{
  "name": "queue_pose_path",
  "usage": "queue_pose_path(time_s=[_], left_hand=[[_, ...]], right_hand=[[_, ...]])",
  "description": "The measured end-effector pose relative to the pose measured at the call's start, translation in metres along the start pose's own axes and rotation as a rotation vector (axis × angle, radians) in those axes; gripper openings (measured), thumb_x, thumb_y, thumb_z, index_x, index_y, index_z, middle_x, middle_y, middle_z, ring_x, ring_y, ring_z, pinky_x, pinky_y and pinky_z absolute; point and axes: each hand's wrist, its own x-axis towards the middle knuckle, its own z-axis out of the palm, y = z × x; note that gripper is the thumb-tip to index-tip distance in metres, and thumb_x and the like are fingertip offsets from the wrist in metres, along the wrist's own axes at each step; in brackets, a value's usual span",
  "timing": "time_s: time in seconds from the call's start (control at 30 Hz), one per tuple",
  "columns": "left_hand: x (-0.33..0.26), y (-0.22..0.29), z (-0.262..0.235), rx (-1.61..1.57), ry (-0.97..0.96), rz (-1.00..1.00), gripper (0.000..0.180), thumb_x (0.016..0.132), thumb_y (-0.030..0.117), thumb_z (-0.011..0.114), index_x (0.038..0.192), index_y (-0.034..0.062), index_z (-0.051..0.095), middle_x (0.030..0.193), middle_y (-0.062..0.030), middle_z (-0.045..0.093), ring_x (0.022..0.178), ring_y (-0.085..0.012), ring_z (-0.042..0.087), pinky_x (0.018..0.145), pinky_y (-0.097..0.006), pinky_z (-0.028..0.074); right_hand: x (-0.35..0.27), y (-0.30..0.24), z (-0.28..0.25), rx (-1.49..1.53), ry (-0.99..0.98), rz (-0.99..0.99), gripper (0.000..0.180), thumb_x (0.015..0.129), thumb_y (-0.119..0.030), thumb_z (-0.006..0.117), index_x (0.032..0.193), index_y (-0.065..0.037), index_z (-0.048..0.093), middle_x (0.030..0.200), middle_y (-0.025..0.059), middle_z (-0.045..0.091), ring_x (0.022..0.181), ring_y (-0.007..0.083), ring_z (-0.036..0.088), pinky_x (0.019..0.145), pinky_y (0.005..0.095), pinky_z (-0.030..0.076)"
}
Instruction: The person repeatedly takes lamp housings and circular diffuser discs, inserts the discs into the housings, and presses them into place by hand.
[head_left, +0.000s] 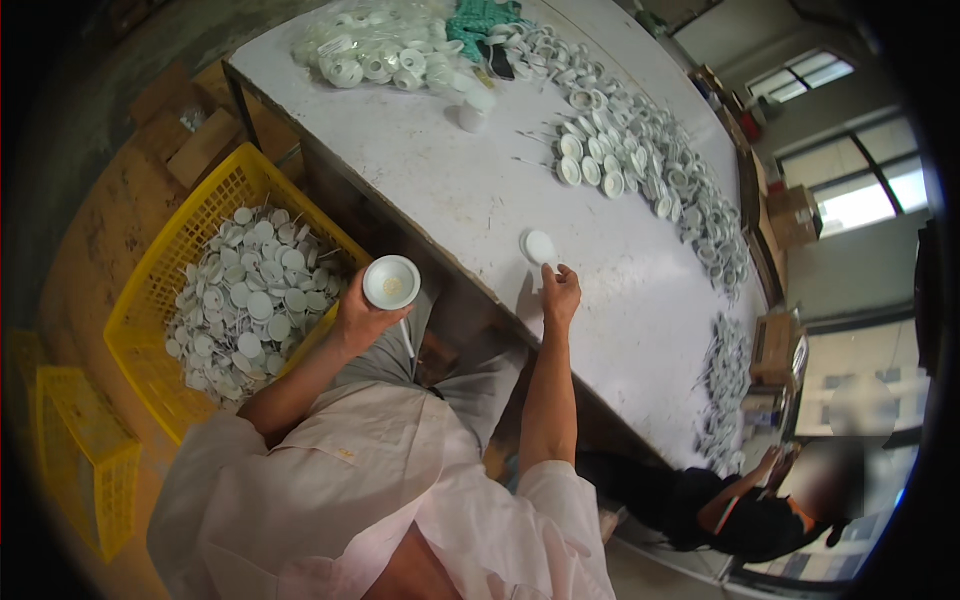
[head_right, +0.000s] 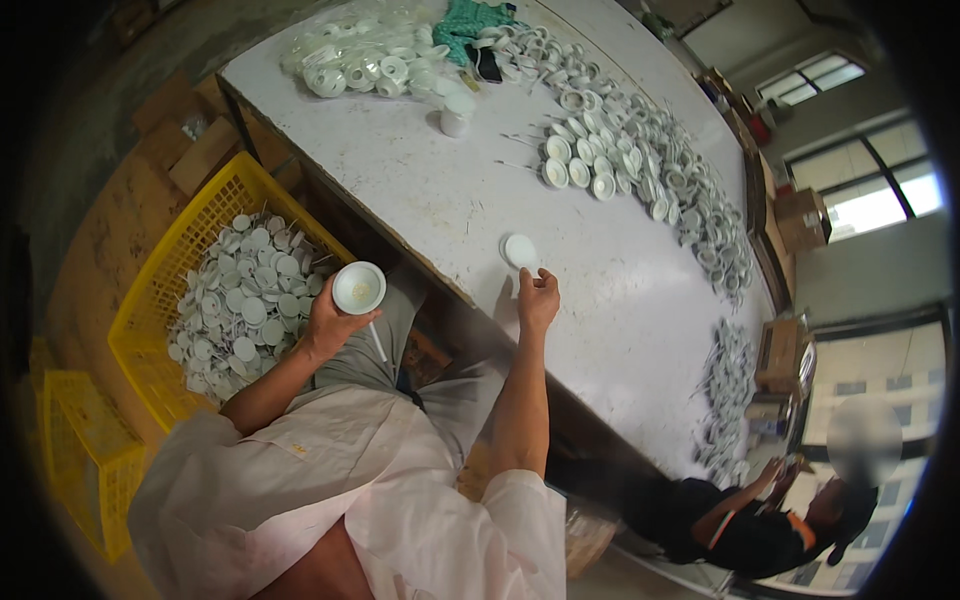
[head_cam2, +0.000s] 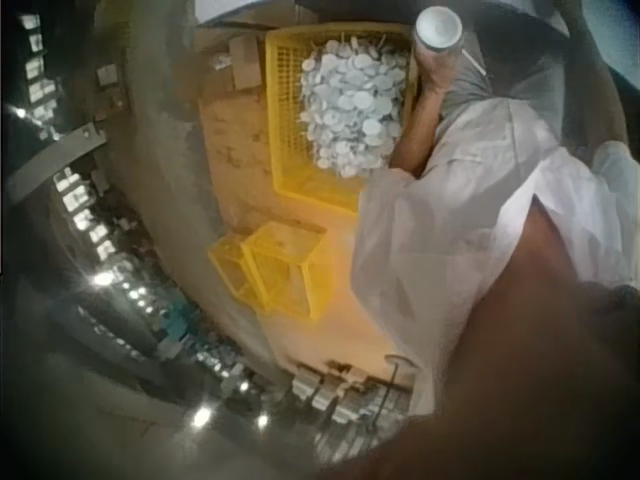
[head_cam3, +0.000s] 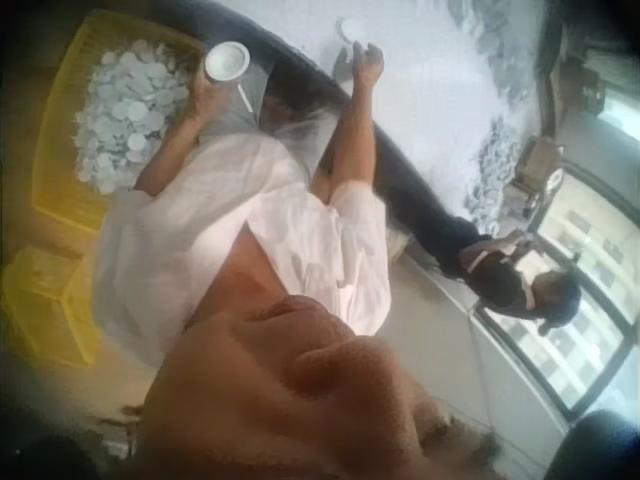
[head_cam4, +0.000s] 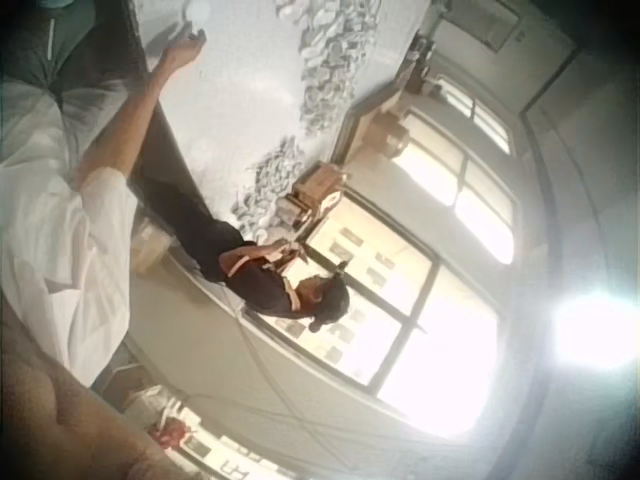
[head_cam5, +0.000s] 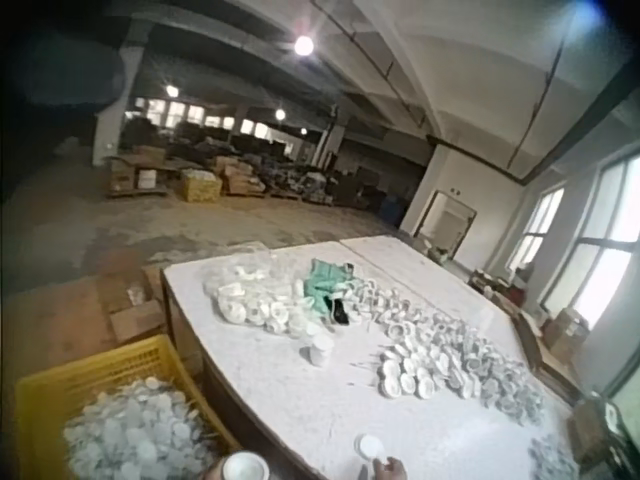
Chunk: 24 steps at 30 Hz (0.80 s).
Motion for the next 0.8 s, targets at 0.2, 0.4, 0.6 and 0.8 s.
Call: queue_pose_path(time_s=[0.2,0.4,0.6,0.8], left_hand=[[-0.009,-0.001,0.000,-0.096,0.043,-0.074,0.067,0.073,-0.002,0.073,0.130,0.0018,0.037,0.120,-0.0094,0.052,0.111,-0.0161,0.053,0.093,-0.031,0.046],[0.003,-0.002,0.013,0.178,-0.015,-0.024,0.071,0.070,0.002,0.075,0.130,0.0009,0.037,0.120,-0.0113,0.052,0.114,-0.0190,0.051,0.096,-0.032,0.042],[0.007,-0.004,0.033,0.270,-0.115,-0.030,0.074,0.072,0.005,0.075,0.133,-0.0014,0.033,0.122,-0.0119,0.053,0.114,-0.0191,0.052,0.096,-0.032,0.044],[0.007,0.014,0.050,0.430,-0.179,-0.054,0.073,0.068,0.008,0.078,0.130,-0.0008,0.040,0.119,-0.0128,0.056,0.112,-0.0198,0.054,0.093,-0.032,0.045]], right_hand=[[0.041,0.003,0.027,-0.107,-0.103,0.098,0.046,0.076,-0.034,0.069,0.096,0.007,0.063,0.079,0.0138,0.066,0.069,0.0210,0.063,0.067,0.0320,0.050],[0.038,0.016,0.024,0.119,0.027,0.149,0.039,0.073,-0.026,0.074,0.093,0.006,0.063,0.073,0.0092,0.064,0.062,0.0156,0.059,0.061,0.0269,0.048],[0.036,0.021,0.012,0.544,-0.046,0.285,0.024,0.080,-0.019,0.071,0.092,-0.001,0.062,0.068,0.0029,0.059,0.059,0.0090,0.053,0.055,0.0218,0.043],[0.002,0.007,-0.008,0.968,-0.162,0.495,0.010,0.088,-0.013,0.063,0.092,-0.005,0.060,0.072,0.0023,0.059,0.060,0.0075,0.054,0.052,0.0178,0.042]])
